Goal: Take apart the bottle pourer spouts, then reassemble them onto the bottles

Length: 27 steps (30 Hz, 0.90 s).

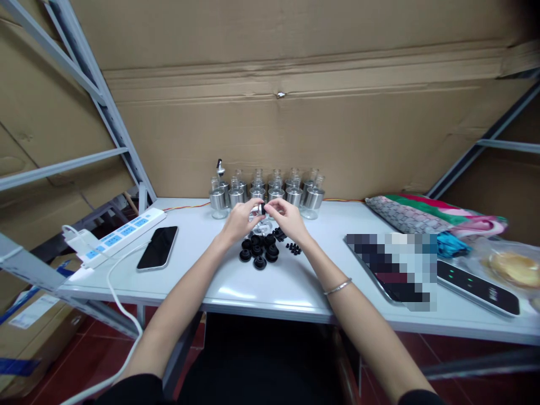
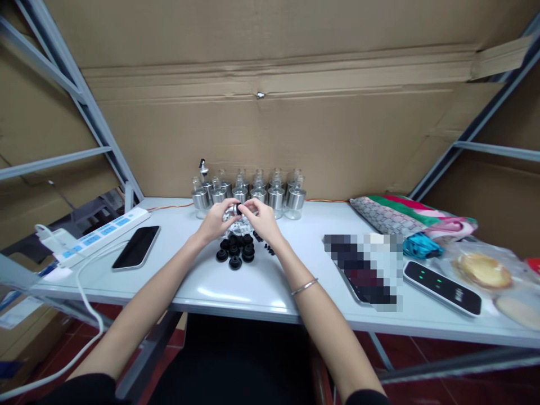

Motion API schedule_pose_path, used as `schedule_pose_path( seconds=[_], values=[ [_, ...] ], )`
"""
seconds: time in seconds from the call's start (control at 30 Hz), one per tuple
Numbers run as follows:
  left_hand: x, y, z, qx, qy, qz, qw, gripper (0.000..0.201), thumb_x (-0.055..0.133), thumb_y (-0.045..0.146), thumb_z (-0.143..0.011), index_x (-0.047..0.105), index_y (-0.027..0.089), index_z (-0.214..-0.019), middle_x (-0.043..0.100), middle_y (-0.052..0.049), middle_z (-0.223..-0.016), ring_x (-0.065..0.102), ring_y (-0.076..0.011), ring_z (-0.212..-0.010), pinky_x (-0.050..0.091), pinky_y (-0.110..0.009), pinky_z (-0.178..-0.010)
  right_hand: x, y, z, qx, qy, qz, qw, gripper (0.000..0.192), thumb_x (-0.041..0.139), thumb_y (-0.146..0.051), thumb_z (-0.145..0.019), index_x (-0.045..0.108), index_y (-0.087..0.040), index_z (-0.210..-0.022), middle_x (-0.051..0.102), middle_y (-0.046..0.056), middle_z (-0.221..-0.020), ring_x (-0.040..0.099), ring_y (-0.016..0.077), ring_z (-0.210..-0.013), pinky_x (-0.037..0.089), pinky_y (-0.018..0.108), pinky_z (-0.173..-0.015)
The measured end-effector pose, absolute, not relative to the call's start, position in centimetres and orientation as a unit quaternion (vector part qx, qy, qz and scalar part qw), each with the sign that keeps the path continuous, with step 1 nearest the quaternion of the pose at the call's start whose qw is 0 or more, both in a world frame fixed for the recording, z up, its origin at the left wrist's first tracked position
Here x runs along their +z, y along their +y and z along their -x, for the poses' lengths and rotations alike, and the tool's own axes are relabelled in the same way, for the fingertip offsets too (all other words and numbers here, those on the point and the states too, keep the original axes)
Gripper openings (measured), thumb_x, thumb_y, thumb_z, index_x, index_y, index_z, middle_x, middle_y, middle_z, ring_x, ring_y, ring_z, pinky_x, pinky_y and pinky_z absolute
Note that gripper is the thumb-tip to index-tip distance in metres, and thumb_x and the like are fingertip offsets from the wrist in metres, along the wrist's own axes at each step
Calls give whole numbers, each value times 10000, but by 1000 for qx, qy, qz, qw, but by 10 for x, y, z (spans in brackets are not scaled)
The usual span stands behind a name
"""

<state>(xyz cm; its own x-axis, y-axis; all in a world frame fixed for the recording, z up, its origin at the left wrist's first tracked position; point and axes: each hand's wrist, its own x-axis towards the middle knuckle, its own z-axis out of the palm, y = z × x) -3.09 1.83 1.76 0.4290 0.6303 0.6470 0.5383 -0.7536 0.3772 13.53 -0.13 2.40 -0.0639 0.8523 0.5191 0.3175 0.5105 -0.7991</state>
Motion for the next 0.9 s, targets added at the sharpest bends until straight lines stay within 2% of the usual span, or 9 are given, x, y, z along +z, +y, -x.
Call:
schedule_pose_path(
  seconds=[0.13, 0.3, 0.43, 0.57, 0.73, 0.9],
  values=[
    [17, 17, 31, 374, 333, -865, -31, 330, 594, 321, -840, 531, 177, -1130, 652, -66, -1110, 602, -183, -972, 371, -327, -900, 21, 2, -136, 307, -692, 419, 501, 246, 527, -439, -786, 491, -197, -765, 525, -33, -582, 499, 131, -562, 377, 260, -566],
    [19, 26, 38, 337, 341, -877, -13, 352, 570, 358, -855, 527, 207, -1170, 653, -47, -1106, 594, -177, -966, 350, -343, -935, 18, 4, -136, 210, -734, 434, 478, 171, 516, -369, -809, 486, -201, -796, 449, -49, -587, 410, 118, -551, 332, 251, -557],
    [16, 38, 45, 302, 376, -875, 44, 352, 535, 396, -867, 551, 222, -1173, 654, -42, -1059, 588, -194, -986, 400, -318, -891, 17, 6, -139, 116, -788, 392, 461, 66, 485, -249, -823, 506, -197, -858, 522, 7, -718, 485, 153, -678, 395, 278, -654],
    [8, 47, 51, 273, 437, -855, 57, 344, 487, 395, -889, 587, 175, -1134, 654, -72, -974, 593, -209, -922, 442, -316, -837, 19, 10, -149, 43, -791, 362, 491, 117, 471, -161, -802, 531, -191, -898, 581, 74, -905, 530, 195, -831, 428, 322, -753],
    [-4, 45, 48, 222, 415, -882, 11, 405, 521, 370, -868, 508, 212, -1241, 563, -85, -1139, 498, -239, -1080, 414, -379, -910, 19, 11, -153, 24, -755, 395, 523, 164, 506, -170, -803, 550, -187, -960, 598, 77, -915, 546, 198, -804, 446, 338, -758],
    [-11, 43, 45, 211, 418, -883, 45, 456, 455, 439, -888, 460, 216, -1287, 491, -95, -1234, 446, -246, -1148, 377, -402, -970, 22, 8, -151, 28, -763, 390, 514, 200, 486, -173, -815, 576, -192, -993, 607, 83, -952, 556, 195, -804, 449, 349, -760]
  ],
)
